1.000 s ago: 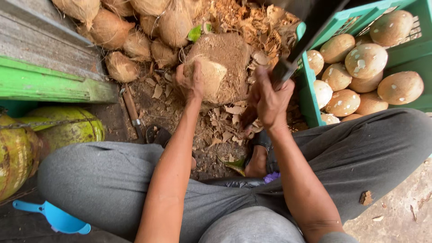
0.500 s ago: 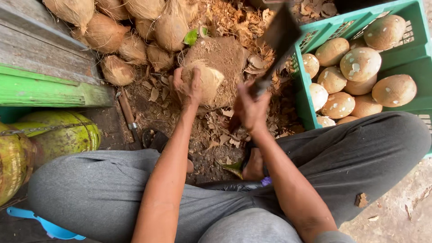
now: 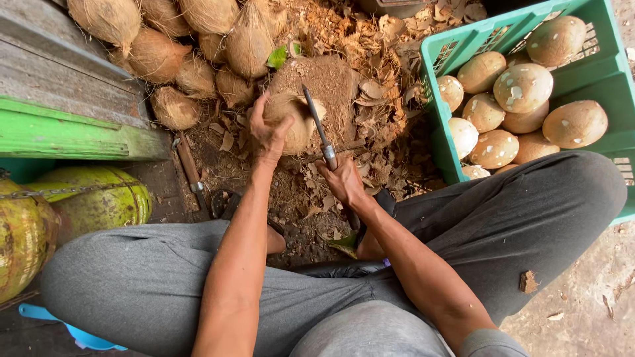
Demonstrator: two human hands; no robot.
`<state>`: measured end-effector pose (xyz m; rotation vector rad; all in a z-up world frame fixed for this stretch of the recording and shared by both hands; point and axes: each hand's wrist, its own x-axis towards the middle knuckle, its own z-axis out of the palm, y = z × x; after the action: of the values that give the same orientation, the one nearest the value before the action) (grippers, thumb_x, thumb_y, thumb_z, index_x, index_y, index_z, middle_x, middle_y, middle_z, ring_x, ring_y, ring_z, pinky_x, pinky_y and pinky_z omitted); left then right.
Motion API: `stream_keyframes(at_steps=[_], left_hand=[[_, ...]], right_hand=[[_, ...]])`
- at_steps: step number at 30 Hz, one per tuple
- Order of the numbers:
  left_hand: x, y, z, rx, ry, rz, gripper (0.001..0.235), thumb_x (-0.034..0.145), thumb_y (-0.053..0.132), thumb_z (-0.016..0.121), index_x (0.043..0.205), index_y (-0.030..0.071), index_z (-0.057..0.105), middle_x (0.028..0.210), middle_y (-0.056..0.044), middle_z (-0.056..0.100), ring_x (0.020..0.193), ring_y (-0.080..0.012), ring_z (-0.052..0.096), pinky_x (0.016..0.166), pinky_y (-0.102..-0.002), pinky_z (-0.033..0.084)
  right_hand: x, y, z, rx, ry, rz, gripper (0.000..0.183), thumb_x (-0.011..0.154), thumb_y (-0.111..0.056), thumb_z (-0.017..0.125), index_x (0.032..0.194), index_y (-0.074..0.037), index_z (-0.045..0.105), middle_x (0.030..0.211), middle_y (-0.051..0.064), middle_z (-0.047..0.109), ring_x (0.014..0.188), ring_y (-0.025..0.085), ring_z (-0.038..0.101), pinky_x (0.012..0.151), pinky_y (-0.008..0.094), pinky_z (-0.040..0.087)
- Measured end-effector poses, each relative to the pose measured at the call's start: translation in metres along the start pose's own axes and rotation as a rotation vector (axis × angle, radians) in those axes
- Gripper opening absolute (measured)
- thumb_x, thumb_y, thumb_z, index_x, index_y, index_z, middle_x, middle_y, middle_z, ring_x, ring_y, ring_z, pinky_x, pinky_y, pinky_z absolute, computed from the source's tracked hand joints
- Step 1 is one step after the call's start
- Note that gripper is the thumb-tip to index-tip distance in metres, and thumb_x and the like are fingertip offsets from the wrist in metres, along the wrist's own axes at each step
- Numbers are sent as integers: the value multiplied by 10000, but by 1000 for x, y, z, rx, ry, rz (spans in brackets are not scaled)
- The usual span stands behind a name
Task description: The person sits on the ground and uses a machete to peel the husk off a coconut. They repeatedly strike the coconut against a wooden stump to remove the outer fibers, rotating the coconut to continue peeling.
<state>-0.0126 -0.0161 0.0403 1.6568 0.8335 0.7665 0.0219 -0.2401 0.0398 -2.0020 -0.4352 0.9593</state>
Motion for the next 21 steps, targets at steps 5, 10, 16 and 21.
stream_keyframes(at_steps=[5, 10, 16, 21], left_hand=[[39, -87, 51, -74, 440, -158, 350, 900, 381, 785, 887, 51, 671, 1053, -98, 615, 988, -213, 549, 986, -509, 345], [36, -148, 60, 143, 365, 70, 318, 899, 424, 704, 856, 112, 661, 956, -71, 616, 937, -232, 558, 1001, -499, 382], [30, -96, 75, 281, 424, 228, 330, 888, 490, 627, 857, 162, 649, 942, -48, 617, 955, -268, 558, 987, -502, 402], [16, -45, 50, 427, 204, -32, 329, 850, 501, 609, 849, 173, 635, 993, -74, 606, 985, -248, 537, 941, -508, 393]], right_hand=[[-20, -46, -29, 85, -21, -4, 453, 988, -459, 645, 694, -159, 475, 556, -18, 467, 397, 94, 404, 354, 300, 391], [-37, -100, -83, 466, 105, -312, 374, 1006, -337, 647, 701, -169, 510, 540, -24, 517, 380, 73, 456, 336, 269, 413], [-23, -88, -63, 785, 197, -490, 432, 1064, -258, 663, 677, -147, 506, 516, -21, 485, 365, 66, 423, 331, 246, 344], [-35, -81, -52, 369, -119, 211, 267, 971, -256, 660, 788, -101, 542, 576, 9, 595, 366, 103, 448, 328, 277, 402]])
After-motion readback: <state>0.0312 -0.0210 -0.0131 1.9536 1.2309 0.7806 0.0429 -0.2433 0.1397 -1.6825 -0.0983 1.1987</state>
